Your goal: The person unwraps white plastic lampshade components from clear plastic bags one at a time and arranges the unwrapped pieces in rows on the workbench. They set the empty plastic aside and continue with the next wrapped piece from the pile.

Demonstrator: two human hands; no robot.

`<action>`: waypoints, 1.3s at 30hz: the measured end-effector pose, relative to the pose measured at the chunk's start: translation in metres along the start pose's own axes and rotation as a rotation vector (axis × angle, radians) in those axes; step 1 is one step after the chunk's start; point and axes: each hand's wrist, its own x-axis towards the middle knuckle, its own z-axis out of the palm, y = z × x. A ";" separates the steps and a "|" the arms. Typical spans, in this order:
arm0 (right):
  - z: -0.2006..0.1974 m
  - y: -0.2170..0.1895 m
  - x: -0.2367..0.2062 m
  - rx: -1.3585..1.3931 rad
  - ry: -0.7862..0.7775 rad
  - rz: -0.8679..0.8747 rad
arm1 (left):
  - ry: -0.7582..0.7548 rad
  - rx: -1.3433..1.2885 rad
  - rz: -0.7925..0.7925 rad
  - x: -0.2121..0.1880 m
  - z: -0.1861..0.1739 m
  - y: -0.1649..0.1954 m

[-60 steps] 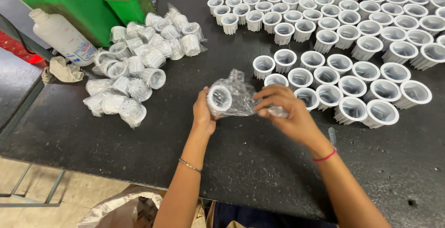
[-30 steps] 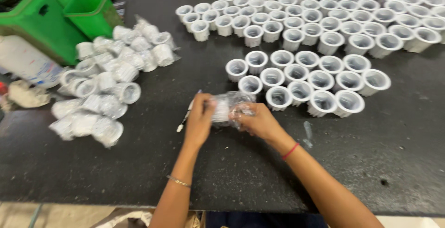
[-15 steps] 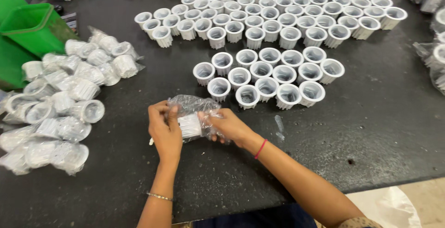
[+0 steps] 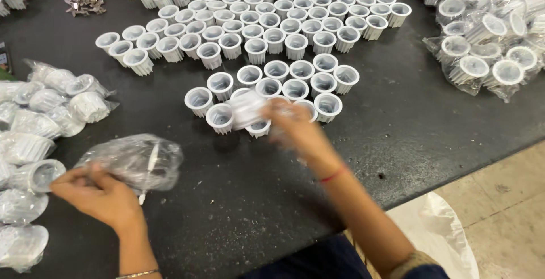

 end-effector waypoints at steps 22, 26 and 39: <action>-0.069 0.013 -0.123 -0.591 0.233 -0.619 | -0.536 -0.550 -0.429 -0.148 0.097 0.141; -0.049 0.027 -0.159 -0.613 -0.014 -0.647 | -0.595 -1.016 -1.193 -0.211 0.126 0.180; -0.273 0.103 -0.272 -0.713 0.873 -0.392 | -1.489 -0.546 -0.455 -0.159 0.097 0.228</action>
